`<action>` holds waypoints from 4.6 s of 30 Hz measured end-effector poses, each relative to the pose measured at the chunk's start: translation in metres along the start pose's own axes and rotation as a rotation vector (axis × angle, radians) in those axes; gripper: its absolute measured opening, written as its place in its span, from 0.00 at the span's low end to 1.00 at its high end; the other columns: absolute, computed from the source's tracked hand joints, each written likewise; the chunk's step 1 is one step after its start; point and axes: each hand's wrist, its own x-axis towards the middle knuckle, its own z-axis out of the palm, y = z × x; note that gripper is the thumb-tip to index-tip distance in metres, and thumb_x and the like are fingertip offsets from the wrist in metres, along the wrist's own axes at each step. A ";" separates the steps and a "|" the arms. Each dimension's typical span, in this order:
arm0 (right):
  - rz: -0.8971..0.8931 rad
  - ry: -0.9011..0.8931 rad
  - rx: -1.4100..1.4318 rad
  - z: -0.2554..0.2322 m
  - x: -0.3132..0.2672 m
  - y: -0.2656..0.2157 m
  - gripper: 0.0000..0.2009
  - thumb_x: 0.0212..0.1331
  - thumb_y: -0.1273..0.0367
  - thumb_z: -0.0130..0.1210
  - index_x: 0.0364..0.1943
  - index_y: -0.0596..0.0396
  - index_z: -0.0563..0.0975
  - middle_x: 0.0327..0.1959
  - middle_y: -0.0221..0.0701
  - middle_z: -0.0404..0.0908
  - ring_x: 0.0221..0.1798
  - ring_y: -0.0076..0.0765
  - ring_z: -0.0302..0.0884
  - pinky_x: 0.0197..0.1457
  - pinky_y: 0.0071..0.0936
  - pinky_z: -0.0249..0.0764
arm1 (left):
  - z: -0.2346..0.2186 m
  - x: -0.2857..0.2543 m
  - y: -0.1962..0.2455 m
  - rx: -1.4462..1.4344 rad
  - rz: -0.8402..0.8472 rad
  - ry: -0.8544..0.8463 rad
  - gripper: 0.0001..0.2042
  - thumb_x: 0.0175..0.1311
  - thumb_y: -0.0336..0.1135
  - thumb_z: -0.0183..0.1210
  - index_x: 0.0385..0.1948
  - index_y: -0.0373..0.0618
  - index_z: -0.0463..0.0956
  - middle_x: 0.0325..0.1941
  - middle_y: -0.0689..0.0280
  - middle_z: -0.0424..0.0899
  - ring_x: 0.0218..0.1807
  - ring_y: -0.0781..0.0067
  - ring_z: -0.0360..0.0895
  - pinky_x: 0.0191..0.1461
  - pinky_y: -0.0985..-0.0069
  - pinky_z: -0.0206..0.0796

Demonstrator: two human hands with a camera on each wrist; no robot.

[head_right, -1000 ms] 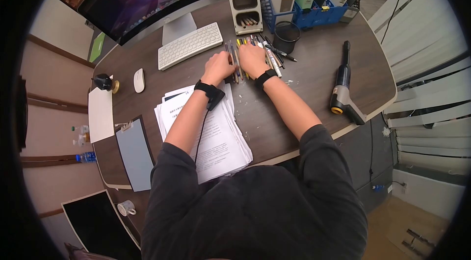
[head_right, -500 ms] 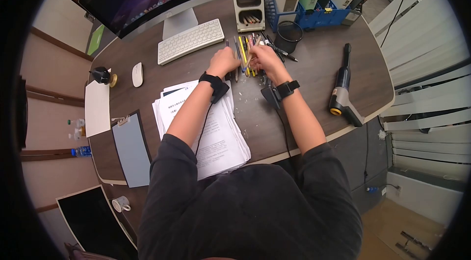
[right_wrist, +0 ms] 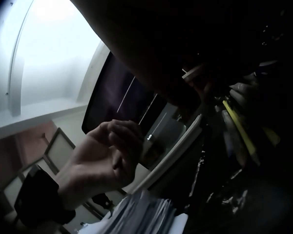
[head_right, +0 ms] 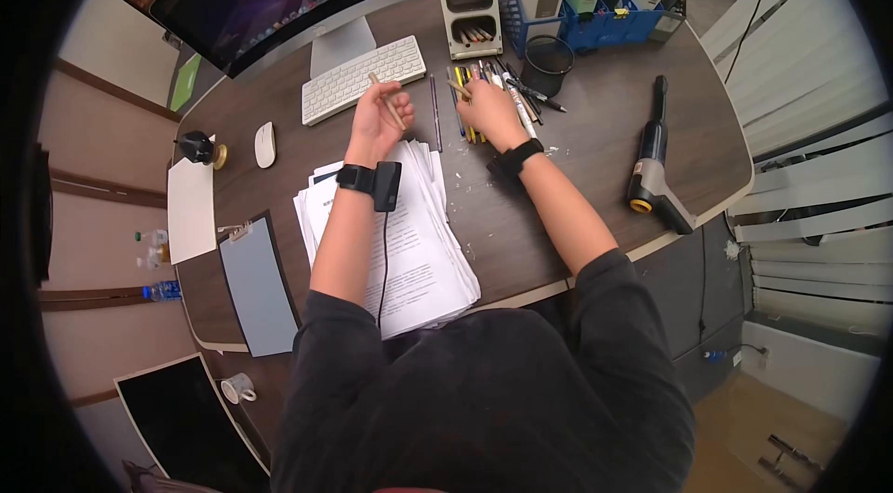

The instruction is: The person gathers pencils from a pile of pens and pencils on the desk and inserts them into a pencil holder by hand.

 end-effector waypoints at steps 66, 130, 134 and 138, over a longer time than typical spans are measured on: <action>0.594 -0.113 1.804 -0.055 -0.107 0.037 0.10 0.70 0.65 0.50 0.45 0.56 0.75 0.29 0.30 0.78 0.26 0.26 0.73 0.32 0.24 0.71 | 0.022 0.006 -0.064 -0.023 -0.037 -0.049 0.05 0.60 0.30 0.49 0.37 0.45 0.67 0.23 0.64 0.71 0.25 0.68 0.70 0.30 0.73 0.64; 0.399 -0.254 1.775 -0.038 -0.078 -0.011 0.10 0.73 0.61 0.47 0.36 0.50 0.73 0.26 0.21 0.73 0.24 0.16 0.69 0.29 0.14 0.68 | 0.072 -0.021 -0.082 0.338 0.066 -0.185 0.26 0.70 0.53 0.54 0.55 0.37 0.73 0.49 0.57 0.82 0.38 0.71 0.81 0.39 0.76 0.72; 0.506 -0.156 1.973 -0.038 -0.018 0.006 0.11 0.74 0.62 0.45 0.44 0.55 0.71 0.27 0.24 0.71 0.26 0.20 0.65 0.28 0.19 0.64 | 0.056 -0.018 -0.074 0.223 0.138 -0.110 0.25 0.71 0.54 0.50 0.56 0.41 0.71 0.52 0.57 0.81 0.53 0.67 0.77 0.52 0.71 0.67; 0.596 -0.068 1.935 -0.027 0.035 0.013 0.11 0.75 0.62 0.44 0.40 0.56 0.70 0.27 0.27 0.69 0.25 0.23 0.63 0.26 0.21 0.61 | 0.043 -0.021 -0.070 0.225 0.141 -0.083 0.22 0.72 0.53 0.49 0.50 0.42 0.73 0.49 0.57 0.82 0.51 0.66 0.78 0.51 0.71 0.68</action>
